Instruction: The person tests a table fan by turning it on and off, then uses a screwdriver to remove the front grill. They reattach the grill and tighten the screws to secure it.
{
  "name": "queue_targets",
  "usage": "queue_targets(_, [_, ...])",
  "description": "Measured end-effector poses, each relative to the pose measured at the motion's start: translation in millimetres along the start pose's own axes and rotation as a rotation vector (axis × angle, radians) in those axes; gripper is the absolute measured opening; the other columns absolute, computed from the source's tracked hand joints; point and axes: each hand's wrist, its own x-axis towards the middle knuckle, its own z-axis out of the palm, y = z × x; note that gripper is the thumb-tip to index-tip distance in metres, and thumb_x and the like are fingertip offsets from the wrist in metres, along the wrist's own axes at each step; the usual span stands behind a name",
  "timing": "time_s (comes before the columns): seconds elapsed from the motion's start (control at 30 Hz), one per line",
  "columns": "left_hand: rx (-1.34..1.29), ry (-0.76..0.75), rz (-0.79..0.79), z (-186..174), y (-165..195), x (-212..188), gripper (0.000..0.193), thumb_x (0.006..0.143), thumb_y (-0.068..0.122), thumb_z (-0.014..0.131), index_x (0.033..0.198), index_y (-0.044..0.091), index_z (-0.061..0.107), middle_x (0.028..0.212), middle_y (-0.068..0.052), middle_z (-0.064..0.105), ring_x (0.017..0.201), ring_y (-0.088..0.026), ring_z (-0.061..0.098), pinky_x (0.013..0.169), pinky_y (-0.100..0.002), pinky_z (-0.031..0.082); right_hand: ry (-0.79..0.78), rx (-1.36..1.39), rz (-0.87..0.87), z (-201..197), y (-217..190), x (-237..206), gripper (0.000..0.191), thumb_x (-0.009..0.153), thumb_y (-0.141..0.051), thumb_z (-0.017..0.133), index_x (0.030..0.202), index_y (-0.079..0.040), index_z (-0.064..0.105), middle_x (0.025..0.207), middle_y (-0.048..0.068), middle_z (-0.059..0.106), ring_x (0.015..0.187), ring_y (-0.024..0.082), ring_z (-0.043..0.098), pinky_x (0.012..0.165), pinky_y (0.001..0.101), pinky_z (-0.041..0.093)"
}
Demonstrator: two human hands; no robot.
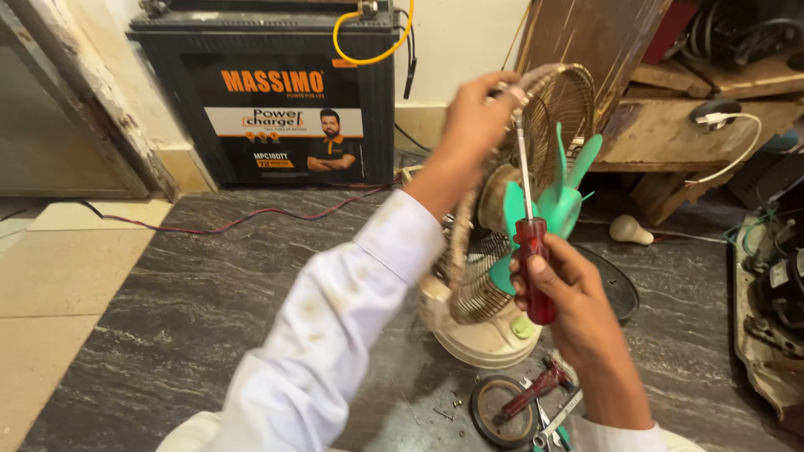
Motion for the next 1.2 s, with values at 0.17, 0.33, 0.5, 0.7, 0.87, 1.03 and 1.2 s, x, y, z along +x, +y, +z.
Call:
queue_targets(0.17, [-0.350, -0.077, 0.132, 30, 21, -28, 0.034, 0.095, 0.018, 0.072, 0.122, -0.003, 0.075, 0.140, -0.010, 0.060, 0.123, -0.019, 0.059, 0.106, -0.034, 0.044, 0.199, -0.154, -0.123, 15, 15, -10, 0.047, 0.085, -0.019, 0.077, 0.125, -0.006, 0.057, 0.100, 0.004, 0.064, 0.072, 0.011, 0.056, 0.057, 0.0284, 0.047])
queue_targets(0.33, [-0.175, -0.465, 0.175, -18, 31, -14, 0.050, 0.107, 0.043, 0.041, 0.122, 0.006, 0.071, 0.138, -0.016, 0.062, 0.130, -0.023, 0.056, 0.116, -0.036, 0.016, 0.279, -0.447, -0.184, 30, 22, -15, 0.067, 0.065, -0.021, 0.091, 0.121, -0.007, 0.057, 0.099, 0.004, 0.066, 0.075, 0.011, 0.064, 0.066, 0.0245, 0.055])
queue_targets(0.5, [-0.041, -0.454, 0.632, -30, 17, -7, 0.044, 0.111, 0.031, 0.043, 0.112, -0.002, 0.073, 0.140, -0.016, 0.064, 0.139, -0.024, 0.038, 0.116, -0.038, 0.028, 0.300, -0.447, -0.162, 53, 31, -12, 0.067, 0.063, -0.016, 0.091, 0.121, -0.006, 0.059, 0.094, 0.003, 0.069, 0.072, 0.010, 0.066, 0.061, 0.0256, 0.057])
queue_targets(0.7, [-0.180, -0.461, 0.495, -11, 15, -10, 0.040, 0.112, 0.030, 0.041, 0.107, 0.001, 0.069, 0.119, -0.008, 0.074, 0.117, -0.020, 0.061, 0.109, -0.035, 0.046, 0.337, -0.569, -0.109, 63, 27, -11, 0.049, 0.070, -0.011, 0.085, 0.114, -0.004, 0.064, 0.067, 0.004, 0.067, 0.053, 0.011, 0.055, 0.049, 0.0281, 0.046])
queue_targets(0.87, [-0.011, -0.295, 0.521, -21, 22, -24, 0.047, 0.111, 0.032, 0.035, 0.105, 0.002, 0.071, 0.110, -0.006, 0.073, 0.109, -0.019, 0.056, 0.108, -0.035, 0.040, 0.281, -0.657, -0.267, 61, 23, -15, 0.041, 0.073, -0.011, 0.085, 0.107, -0.002, 0.064, 0.074, 0.002, 0.073, 0.060, 0.006, 0.062, 0.054, 0.0245, 0.051])
queue_targets(1.03, [0.144, -0.118, 0.579, -7, 31, -33, 0.048, 0.111, 0.034, 0.035, 0.100, 0.006, 0.072, 0.100, -0.004, 0.073, 0.102, -0.022, 0.053, 0.104, -0.037, 0.040, 0.162, -0.375, -0.228, 20, 27, -12, 0.051, 0.070, -0.003, 0.077, 0.118, -0.002, 0.061, 0.091, 0.004, 0.075, 0.075, 0.007, 0.069, 0.065, 0.0245, 0.056])
queue_targets(1.2, [0.299, 0.159, 0.501, 26, 46, -71, 0.039, 0.109, 0.033, 0.042, 0.101, 0.012, 0.074, 0.090, -0.003, 0.068, 0.096, -0.023, 0.056, 0.092, -0.038, 0.045, 0.184, -0.454, -0.217, -41, 16, -6, 0.062, 0.059, 0.007, 0.076, 0.119, 0.001, 0.060, 0.085, 0.007, 0.070, 0.070, 0.013, 0.066, 0.064, 0.0273, 0.055])
